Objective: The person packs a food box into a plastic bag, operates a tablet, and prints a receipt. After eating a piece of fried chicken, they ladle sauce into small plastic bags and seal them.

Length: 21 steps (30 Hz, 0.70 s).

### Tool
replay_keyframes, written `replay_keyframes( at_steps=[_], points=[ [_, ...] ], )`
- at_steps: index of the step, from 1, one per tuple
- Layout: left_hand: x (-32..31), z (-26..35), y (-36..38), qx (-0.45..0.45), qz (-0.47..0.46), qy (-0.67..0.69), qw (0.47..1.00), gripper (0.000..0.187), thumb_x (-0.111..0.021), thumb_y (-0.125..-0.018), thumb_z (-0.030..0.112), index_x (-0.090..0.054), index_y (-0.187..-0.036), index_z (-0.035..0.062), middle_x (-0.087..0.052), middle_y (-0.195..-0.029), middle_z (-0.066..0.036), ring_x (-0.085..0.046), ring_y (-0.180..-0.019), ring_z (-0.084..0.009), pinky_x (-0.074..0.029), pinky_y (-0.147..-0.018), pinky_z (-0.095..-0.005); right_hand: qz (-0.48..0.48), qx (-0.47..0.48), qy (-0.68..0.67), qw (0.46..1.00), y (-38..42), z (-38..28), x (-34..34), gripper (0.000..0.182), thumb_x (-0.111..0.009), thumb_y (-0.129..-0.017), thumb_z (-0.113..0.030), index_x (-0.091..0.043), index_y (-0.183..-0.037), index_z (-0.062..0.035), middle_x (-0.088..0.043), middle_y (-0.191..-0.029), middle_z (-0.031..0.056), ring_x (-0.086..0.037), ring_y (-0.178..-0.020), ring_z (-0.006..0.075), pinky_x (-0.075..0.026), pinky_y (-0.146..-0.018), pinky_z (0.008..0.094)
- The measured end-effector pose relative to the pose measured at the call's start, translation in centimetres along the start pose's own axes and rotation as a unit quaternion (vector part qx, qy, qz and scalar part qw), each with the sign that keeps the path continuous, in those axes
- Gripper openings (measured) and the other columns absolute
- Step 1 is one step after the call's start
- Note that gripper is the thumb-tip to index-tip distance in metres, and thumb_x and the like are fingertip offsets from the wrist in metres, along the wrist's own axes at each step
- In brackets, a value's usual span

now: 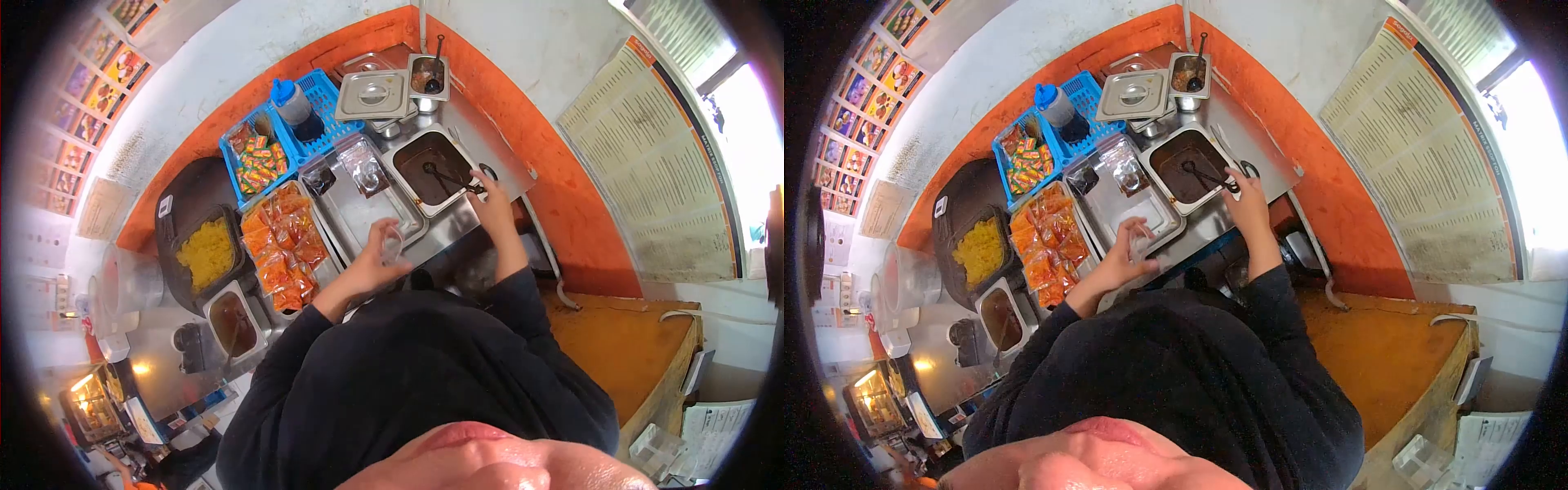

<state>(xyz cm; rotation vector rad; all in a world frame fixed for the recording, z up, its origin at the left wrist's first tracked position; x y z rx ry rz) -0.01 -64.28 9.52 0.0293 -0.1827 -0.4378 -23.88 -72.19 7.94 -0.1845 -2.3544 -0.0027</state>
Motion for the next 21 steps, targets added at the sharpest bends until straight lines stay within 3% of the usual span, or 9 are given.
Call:
replay_keyframes(
  at_steps=[2,4,6,8,9,10,12,16,21],
  points=[
    [-1.1,-0.8,1.1,0.034,-0.050,0.068,0.996,0.069,-0.069,-0.070,0.011,-0.025,-0.124,0.0073,-0.040,-0.113,-0.007,-0.037,-0.108,-0.0169,-0.030,-0.093,-0.0336,-0.005,0.042,-0.073,0.996,-0.2,0.6,-1.0,0.028,-0.062,-0.076,-0.012,-0.061,-0.105,-0.0126,-0.055,-0.087,0.0129,-0.055,-0.077,0.0252,-0.044,-0.070,0.0316],
    [-1.8,-0.8,1.7,-0.015,-0.099,0.103,0.990,0.071,-0.067,-0.071,0.010,-0.021,-0.125,0.0080,-0.039,-0.115,-0.008,-0.035,-0.111,-0.0174,-0.029,-0.094,-0.0325,0.032,0.090,-0.100,0.990,0.2,-0.7,-0.9,0.021,-0.062,-0.077,-0.012,-0.063,-0.096,-0.0062,-0.058,-0.080,0.0116,-0.056,-0.071,0.0246,-0.045,-0.066,0.0306],
    [-1.5,-0.8,2.4,0.013,-0.090,0.164,0.982,0.070,-0.067,-0.071,0.009,-0.023,-0.124,0.0079,-0.038,-0.116,-0.008,-0.033,-0.113,-0.0179,-0.027,-0.095,-0.0326,0.082,0.123,-0.098,0.984,0.9,-1.6,-1.1,0.016,-0.061,-0.079,-0.013,-0.064,-0.089,-0.0020,-0.059,-0.074,0.0121,-0.056,-0.065,0.0236,-0.044,-0.062,0.0304],
    [-1.0,-0.9,2.4,0.038,-0.079,0.223,0.971,0.068,-0.067,-0.071,0.008,-0.024,-0.124,0.0078,-0.037,-0.117,-0.008,-0.032,-0.115,-0.0184,-0.025,-0.097,-0.0328,0.051,-0.008,-0.176,0.983,1.2,0.5,-3.2,0.017,-0.058,-0.082,-0.015,-0.064,-0.091,-0.0016,-0.060,-0.075,0.0116,-0.056,-0.061,0.0181,-0.044,-0.058,0.0292],
    [0.0,-0.8,2.2,0.002,-0.044,0.161,0.986,0.067,-0.066,-0.070,0.007,-0.026,-0.123,0.0079,-0.036,-0.119,-0.008,-0.030,-0.117,-0.0190,-0.023,-0.098,-0.0325,0.008,-0.061,-0.244,0.968,1.7,0.6,-4.4,0.022,-0.055,-0.086,-0.018,-0.061,-0.095,0.0007,-0.061,-0.075,0.0101,-0.055,-0.060,0.0127,-0.045,-0.055,0.0265],
    [1.0,-0.5,2.0,-0.034,-0.009,0.098,0.995,0.066,-0.066,-0.070,0.006,-0.027,-0.123,0.0081,-0.035,-0.121,-0.008,-0.028,-0.119,-0.0195,-0.021,-0.100,-0.0322,0.007,-0.060,-0.245,0.968,2.2,0.2,-5.1,0.022,-0.055,-0.086,-0.018,-0.061,-0.095,0.0007,-0.061,-0.075,0.0101,-0.055,-0.060,0.0127,-0.045,-0.055,0.0265],
    [2.4,-0.5,1.5,-0.038,0.048,0.091,0.994,0.065,-0.066,-0.070,0.006,-0.029,-0.123,0.0084,-0.034,-0.122,-0.009,-0.027,-0.121,-0.0203,-0.020,-0.101,-0.0320,0.005,-0.133,-0.441,0.887,3.0,1.2,-7.5,0.026,-0.052,-0.089,-0.020,-0.057,-0.100,0.0033,-0.061,-0.075,0.0089,-0.055,-0.061,0.0112,-0.046,-0.056,0.0238],
    [5.5,-0.4,-0.1,-0.070,0.175,-0.003,0.982,0.062,-0.067,-0.070,0.007,-0.033,-0.122,0.0091,-0.034,-0.126,-0.011,-0.028,-0.123,-0.0224,-0.019,-0.102,-0.0326,0.042,-0.191,-0.523,0.829,4.2,2.2,-9.1,0.028,-0.047,-0.091,-0.020,-0.054,-0.102,0.0043,-0.060,-0.077,0.0096,-0.056,-0.063,0.0124,-0.047,-0.058,0.0238],
    [6.7,-0.3,-4.2,-0.110,0.194,-0.057,0.973,0.059,-0.069,-0.071,0.012,-0.035,-0.120,0.0085,-0.037,-0.125,-0.012,-0.032,-0.121,-0.0235,-0.021,-0.102,-0.0329,0.074,-0.218,-0.595,0.770,4.6,3.9,-9.1,0.028,-0.046,-0.092,-0.021,-0.052,-0.104,0.0037,-0.060,-0.079,0.0088,-0.055,-0.064,0.0113,-0.046,-0.059,0.0229]
  ],
)
Point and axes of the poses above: each hand's wrist, its own y-axis away from the middle knuckle, its own x-axis out of the back of the hand, z = x × y, the point moved 8 cm from there along -y, towards the middle knuckle
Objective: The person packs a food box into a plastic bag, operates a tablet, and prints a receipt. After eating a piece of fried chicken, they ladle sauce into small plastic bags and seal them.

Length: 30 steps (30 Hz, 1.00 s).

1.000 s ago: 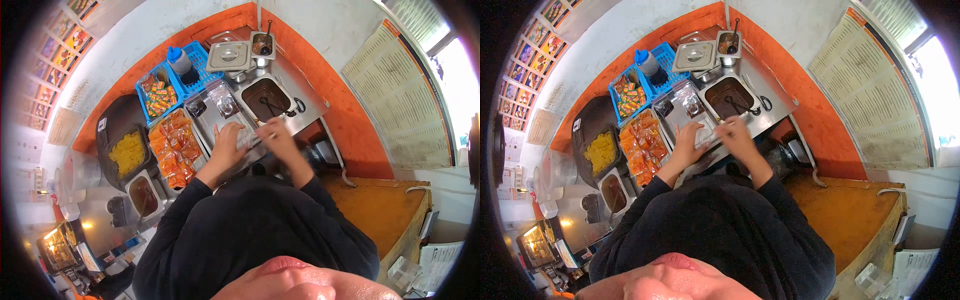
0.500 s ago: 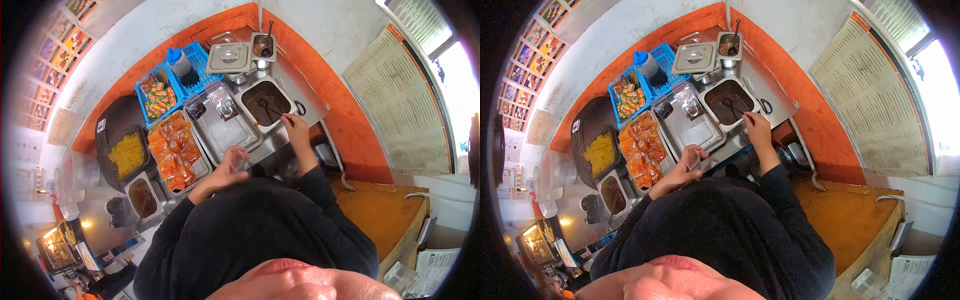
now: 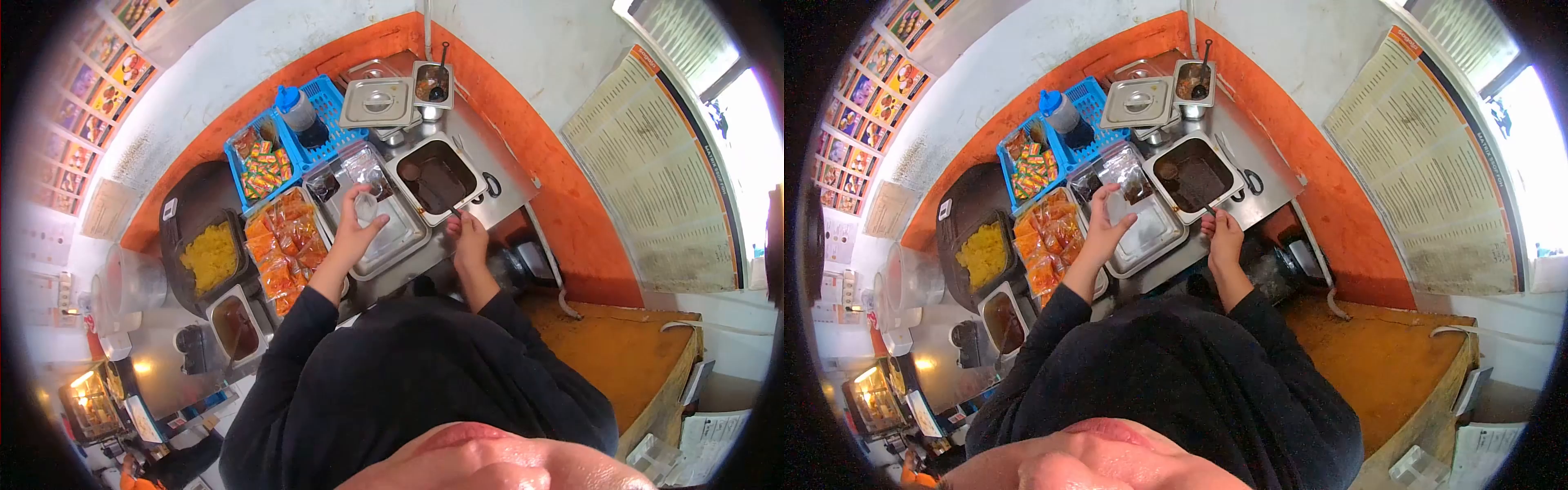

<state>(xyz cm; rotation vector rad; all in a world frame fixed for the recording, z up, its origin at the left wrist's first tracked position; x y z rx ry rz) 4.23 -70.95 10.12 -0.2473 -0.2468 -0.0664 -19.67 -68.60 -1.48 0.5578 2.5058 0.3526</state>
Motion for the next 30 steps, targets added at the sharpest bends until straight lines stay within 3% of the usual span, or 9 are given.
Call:
replay_keyframes(
  at_steps=[6,9,18,20,23,24,26,30],
  points=[
    [-1.9,-0.5,-5.5,-0.028,0.006,-0.037,0.999,0.058,-0.069,-0.072,0.012,-0.036,-0.118,0.0055,-0.040,-0.117,-0.011,-0.037,-0.114,-0.0220,-0.027,-0.097,-0.0324,0.022,0.014,-0.024,0.999,1.4,-3.1,0.5,0.027,-0.048,-0.091,-0.021,-0.053,-0.104,0.0023,-0.059,-0.078,0.0064,-0.053,-0.063,0.0097,-0.045,-0.059,0.0222],
    [-3.6,-1.0,-7.7,-0.040,-0.015,0.009,0.999,0.058,-0.069,-0.072,0.012,-0.036,-0.118,0.0050,-0.040,-0.117,-0.011,-0.036,-0.114,-0.0217,-0.028,-0.097,-0.0318,0.023,0.040,-0.034,0.998,2.3,-5.0,0.9,0.027,-0.047,-0.091,-0.021,-0.053,-0.103,0.0026,-0.059,-0.075,0.0055,-0.053,-0.062,0.0095,-0.045,-0.058,0.0225],
    [-7.6,-4.1,-10.0,-0.020,-0.070,0.031,0.997,0.058,-0.068,-0.073,0.013,-0.035,-0.121,0.0051,-0.039,-0.119,-0.012,-0.037,-0.114,-0.0222,-0.030,-0.095,-0.0314,-0.012,0.136,-0.043,0.990,4.7,-13.0,-0.6,0.026,-0.048,-0.091,-0.021,-0.055,-0.100,0.0020,-0.058,-0.072,0.0054,-0.051,-0.059,0.0101,-0.043,-0.058,0.0227],
    [-8.1,-3.9,-10.0,0.001,-0.075,0.003,0.997,0.054,-0.067,-0.076,0.015,-0.037,-0.119,0.0087,-0.042,-0.114,-0.007,-0.044,-0.098,-0.0164,-0.037,-0.084,-0.0281,-0.012,0.145,-0.031,0.989,5.0,-14.2,-1.1,0.025,-0.048,-0.091,-0.021,-0.055,-0.100,0.0021,-0.059,-0.072,0.0058,-0.051,-0.059,0.0106,-0.043,-0.058,0.0229],
    [-8.9,-3.7,-10.1,0.002,-0.084,-0.013,0.996,0.055,-0.067,-0.076,0.016,-0.035,-0.120,0.0090,-0.043,-0.113,-0.006,-0.046,-0.088,-0.0138,-0.040,-0.076,-0.0271,-0.036,0.162,-0.019,0.986,5.1,-15.2,-2.2,0.025,-0.048,-0.091,-0.020,-0.055,-0.099,0.0027,-0.059,-0.072,0.0064,-0.051,-0.059,0.0112,-0.043,-0.058,0.0232],
    [-9.2,-4.0,-10.2,0.000,-0.084,-0.013,0.996,0.055,-0.067,-0.076,0.016,-0.035,-0.120,0.0090,-0.043,-0.113,-0.006,-0.046,-0.088,-0.0138,-0.040,-0.076,-0.0271,-0.052,0.173,-0.001,0.983,5.2,-15.4,-2.6,0.025,-0.047,-0.091,-0.019,-0.055,-0.098,0.0029,-0.059,-0.072,0.0064,-0.052,-0.060,0.0111,-0.043,-0.058,0.0232],
    [-9.8,-5.1,-10.4,0.039,-0.092,0.071,0.992,0.059,-0.069,-0.072,0.011,-0.035,-0.120,0.0032,-0.041,-0.115,-0.011,-0.041,-0.107,-0.0199,-0.033,-0.092,-0.0311,-0.068,0.185,0.017,0.980,5.3,-15.5,-3.0,0.025,-0.047,-0.091,-0.019,-0.055,-0.098,0.0031,-0.059,-0.073,0.0065,-0.052,-0.061,0.0109,-0.044,-0.058,0.0233],
    [-10.0,-3.7,-10.1,0.047,-0.098,0.084,0.991,0.060,-0.069,-0.072,0.010,-0.033,-0.120,0.0024,-0.043,-0.113,-0.009,-0.041,-0.107,-0.0192,-0.033,-0.093,-0.0310,-0.080,0.209,0.077,0.972,5.1,-15.1,-3.0,0.023,-0.047,-0.091,-0.017,-0.056,-0.098,0.0027,-0.059,-0.073,0.0062,-0.053,-0.062,0.0104,-0.044,-0.059,0.0230]
  ],
)
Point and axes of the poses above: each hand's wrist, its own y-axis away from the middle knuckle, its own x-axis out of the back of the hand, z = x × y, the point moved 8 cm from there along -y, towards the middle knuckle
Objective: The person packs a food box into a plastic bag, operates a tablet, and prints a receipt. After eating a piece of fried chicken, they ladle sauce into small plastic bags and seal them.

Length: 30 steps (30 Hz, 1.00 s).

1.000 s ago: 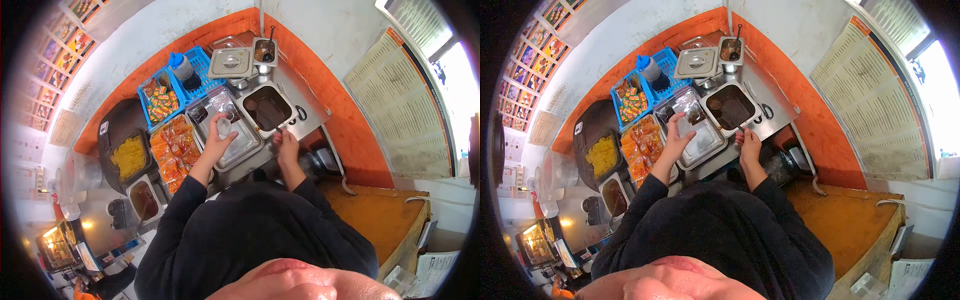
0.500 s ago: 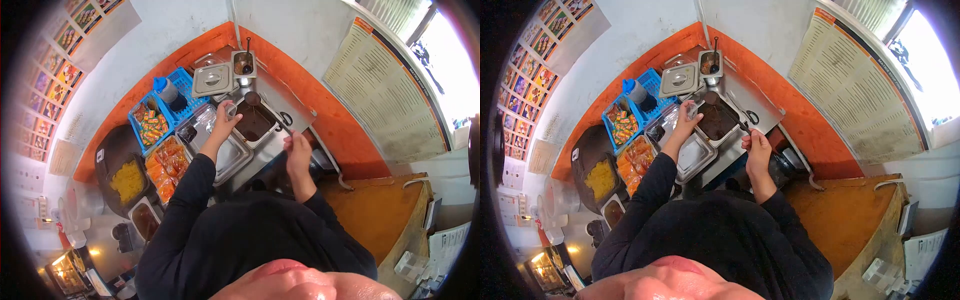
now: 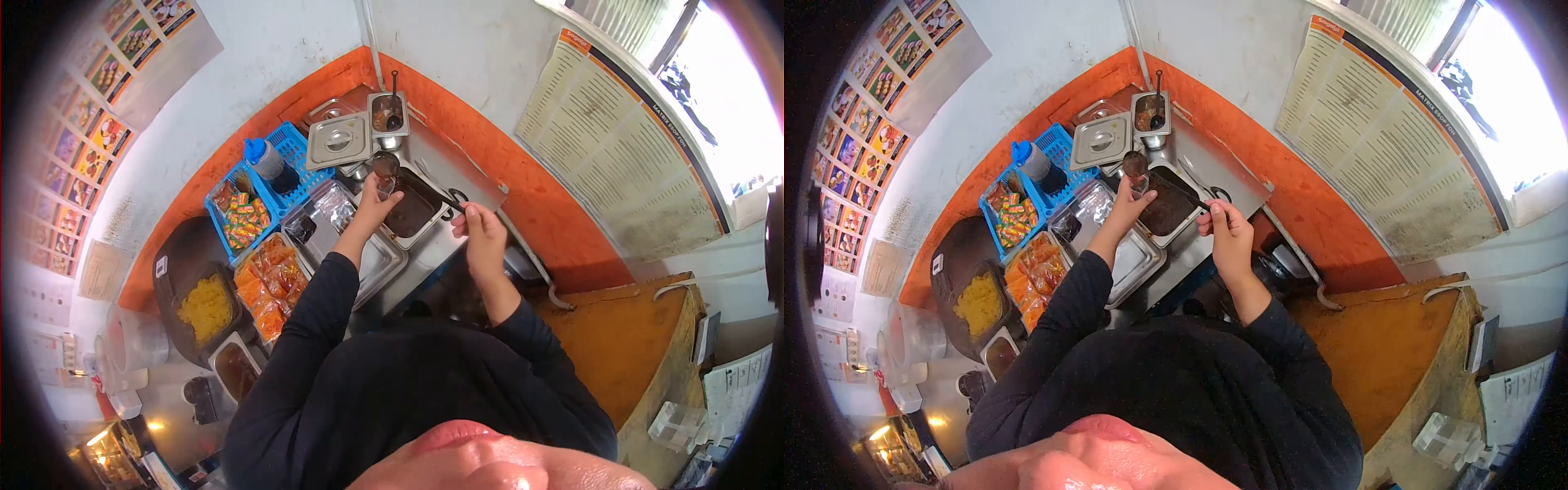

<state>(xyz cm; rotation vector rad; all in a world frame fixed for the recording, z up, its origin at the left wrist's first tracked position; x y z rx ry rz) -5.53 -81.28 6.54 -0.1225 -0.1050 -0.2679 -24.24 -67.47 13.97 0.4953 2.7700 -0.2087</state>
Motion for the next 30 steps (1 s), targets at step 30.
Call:
replay_keyframes(
  at_steps=[30],
  points=[
    [0.2,2.5,2.1,0.015,0.000,0.043,0.999,0.051,-0.064,-0.078,0.012,-0.035,-0.120,0.0111,-0.042,-0.104,-0.002,-0.042,-0.084,-0.0109,-0.036,-0.074,-0.0251,0.070,-0.097,-0.048,0.992,-2.7,8.5,5.2,0.024,-0.048,-0.090,-0.022,-0.057,-0.096,-0.0001,-0.058,-0.071,0.0045,-0.052,-0.059,0.0109,-0.044,-0.056,0.0232]
  ],
)
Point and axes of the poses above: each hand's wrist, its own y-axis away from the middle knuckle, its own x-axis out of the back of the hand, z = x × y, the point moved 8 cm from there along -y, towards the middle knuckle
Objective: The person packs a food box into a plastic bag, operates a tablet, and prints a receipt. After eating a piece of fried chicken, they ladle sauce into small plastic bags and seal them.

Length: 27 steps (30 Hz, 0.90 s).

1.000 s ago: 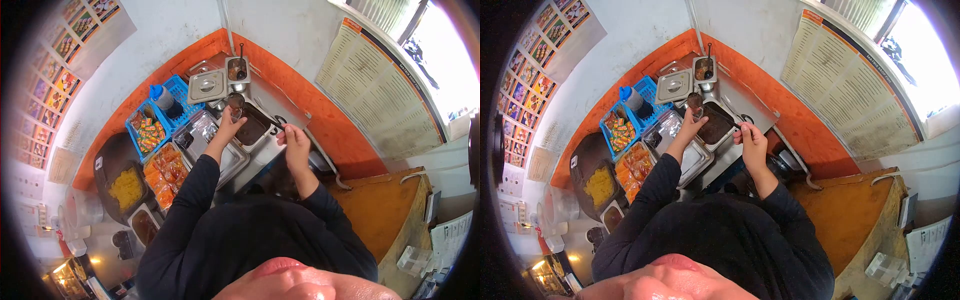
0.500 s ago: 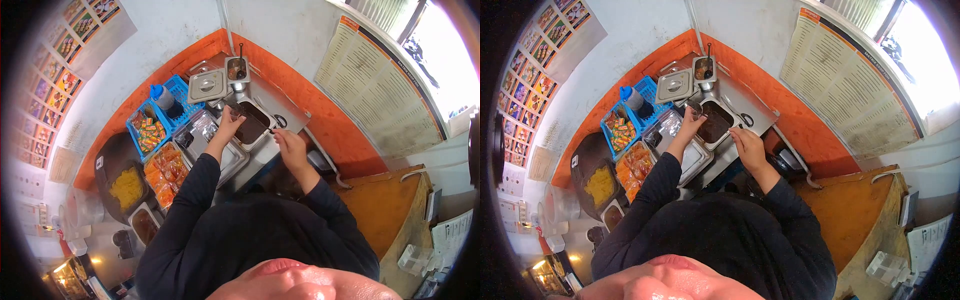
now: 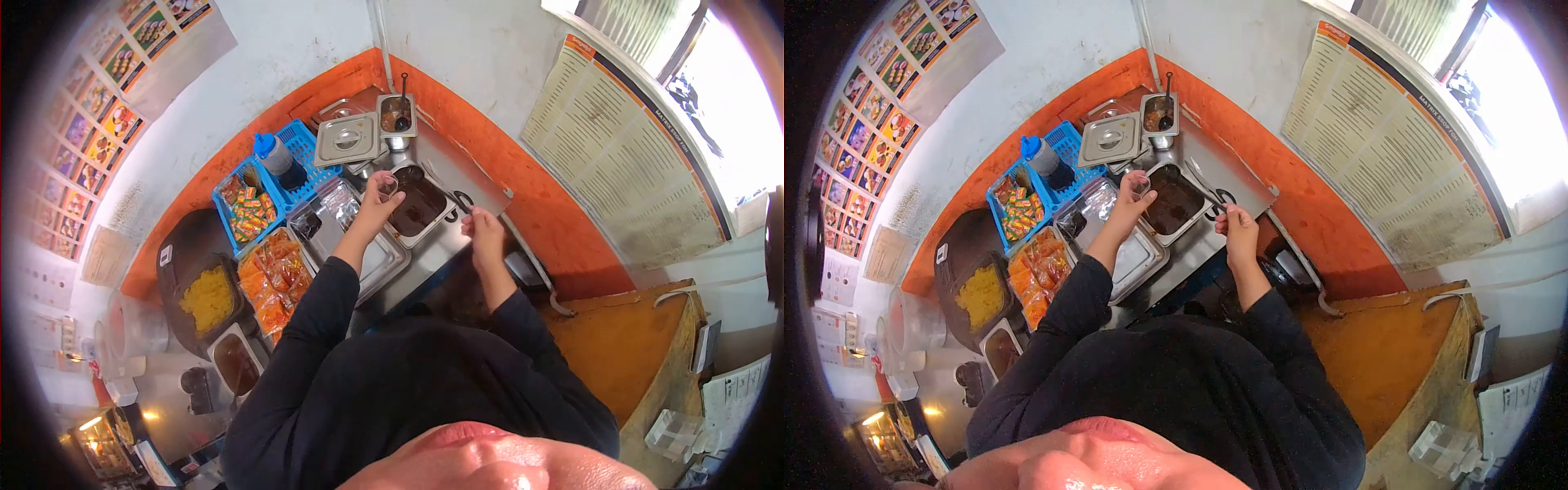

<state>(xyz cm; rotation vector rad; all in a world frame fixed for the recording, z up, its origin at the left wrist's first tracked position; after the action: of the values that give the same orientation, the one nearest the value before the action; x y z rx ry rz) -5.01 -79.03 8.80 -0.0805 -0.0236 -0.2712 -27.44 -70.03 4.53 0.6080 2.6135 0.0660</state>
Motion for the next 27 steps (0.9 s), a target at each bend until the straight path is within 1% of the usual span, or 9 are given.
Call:
replay_keyframes(
  at_steps=[3,4,5,7,9,12,15,18,27],
  points=[
    [0.1,3.1,1.4,-0.009,-0.005,0.037,0.999,0.049,-0.060,-0.077,0.011,-0.036,-0.120,0.0126,-0.042,-0.103,-0.001,-0.042,-0.093,-0.0121,-0.032,-0.083,-0.0257,-0.049,-0.052,0.119,0.990,-0.8,2.0,-1.0,0.023,-0.051,-0.089,-0.021,-0.059,-0.098,-0.0019,-0.059,-0.081,0.0077,-0.056,-0.073,0.0162,-0.046,-0.067,0.0271],
    [-0.3,4.6,2.3,0.007,-0.037,0.119,0.992,0.050,-0.057,-0.074,0.012,-0.036,-0.120,0.0132,-0.042,-0.102,-0.001,-0.042,-0.097,-0.0130,-0.030,-0.087,-0.0266,-0.020,0.172,0.334,0.926,-0.2,-2.1,-2.5,0.023,-0.053,-0.087,-0.021,-0.059,-0.099,-0.0029,-0.058,-0.087,0.0093,-0.055,-0.081,0.0193,-0.044,-0.073,0.0292],
    [-0.7,5.3,2.9,0.023,-0.068,0.200,0.977,0.052,-0.055,-0.072,0.013,-0.036,-0.120,0.0138,-0.042,-0.100,-0.002,-0.042,-0.100,-0.0139,-0.027,-0.091,-0.0275,0.009,0.379,0.514,0.769,2.0,-5.2,-5.4,0.023,-0.055,-0.085,-0.020,-0.060,-0.100,-0.0038,-0.057,-0.093,0.0109,-0.054,-0.090,0.0223,-0.043,-0.078,0.0313],
    [-1.0,6.3,3.6,-0.004,-0.094,0.183,0.979,0.059,-0.050,-0.068,0.021,-0.036,-0.124,0.0100,-0.045,-0.111,-0.005,-0.040,-0.110,-0.0177,-0.025,-0.097,-0.0305,-0.035,0.345,0.458,0.819,3.4,-7.7,-8.7,0.025,-0.057,-0.083,-0.019,-0.060,-0.102,-0.0041,-0.055,-0.099,0.0130,-0.050,-0.098,0.0268,-0.039,-0.085,0.0340],
    [-2.6,10.1,5.3,-0.029,-0.183,0.220,0.958,0.062,-0.045,-0.071,0.026,-0.034,-0.127,0.0013,-0.038,-0.127,-0.008,-0.031,-0.123,-0.0195,-0.018,-0.102,-0.0297,-0.277,0.216,0.248,0.903,4.2,-6.7,-13.0,0.022,-0.057,-0.084,-0.015,-0.059,-0.101,-0.0019,-0.057,-0.093,0.0096,-0.053,-0.093,0.0212,-0.041,-0.082,0.0305],
    [-2.8,11.5,6.8,-0.036,-0.190,0.214,0.958,0.067,-0.042,-0.071,0.029,-0.033,-0.131,0.0002,-0.030,-0.138,-0.008,-0.027,-0.127,-0.0205,-0.016,-0.104,-0.0306,-0.398,0.029,0.107,0.911,7.2,-6.6,-16.2,0.017,-0.055,-0.085,-0.010,-0.059,-0.099,-0.0006,-0.058,-0.088,0.0053,-0.055,-0.084,0.0139,-0.045,-0.077,0.0273],
    [-1.7,12.2,7.6,-0.062,-0.120,0.211,0.968,0.052,-0.047,-0.078,0.023,-0.043,-0.125,0.0003,-0.042,-0.129,-0.009,-0.041,-0.117,-0.0191,-0.027,-0.100,-0.0307,-0.367,-0.059,-0.043,0.927,8.2,-7.0,-16.8,0.015,-0.053,-0.087,-0.009,-0.058,-0.099,0.0001,-0.058,-0.086,0.0026,-0.056,-0.077,0.0091,-0.049,-0.070,0.0239],
    [0.5,11.0,8.6,-0.065,0.046,0.163,0.983,0.017,-0.060,-0.083,0.007,-0.062,-0.098,-0.0009,-0.063,-0.093,-0.006,-0.059,-0.079,-0.0093,-0.046,-0.070,-0.0215,-0.341,0.042,0.001,0.939,7.8,-7.4,-16.5,0.016,-0.054,-0.087,-0.010,-0.057,-0.099,0.0002,-0.059,-0.087,0.0035,-0.057,-0.075,0.0098,-0.050,-0.067,0.0239],
    [1.4,10.1,9.7,-0.059,0.124,0.030,0.990,0.015,-0.059,-0.083,0.006,-0.062,-0.096,-0.0006,-0.062,-0.085,-0.003,-0.055,-0.076,-0.0065,-0.044,-0.068,-0.0197,-0.299,0.138,0.140,0.934,7.7,-6.7,-16.3,0.017,-0.055,-0.086,-0.006,-0.055,-0.100,0.0030,-0.059,-0.085,0.0043,-0.057,-0.076,0.0097,-0.049,-0.067,0.0227]
  ],
)
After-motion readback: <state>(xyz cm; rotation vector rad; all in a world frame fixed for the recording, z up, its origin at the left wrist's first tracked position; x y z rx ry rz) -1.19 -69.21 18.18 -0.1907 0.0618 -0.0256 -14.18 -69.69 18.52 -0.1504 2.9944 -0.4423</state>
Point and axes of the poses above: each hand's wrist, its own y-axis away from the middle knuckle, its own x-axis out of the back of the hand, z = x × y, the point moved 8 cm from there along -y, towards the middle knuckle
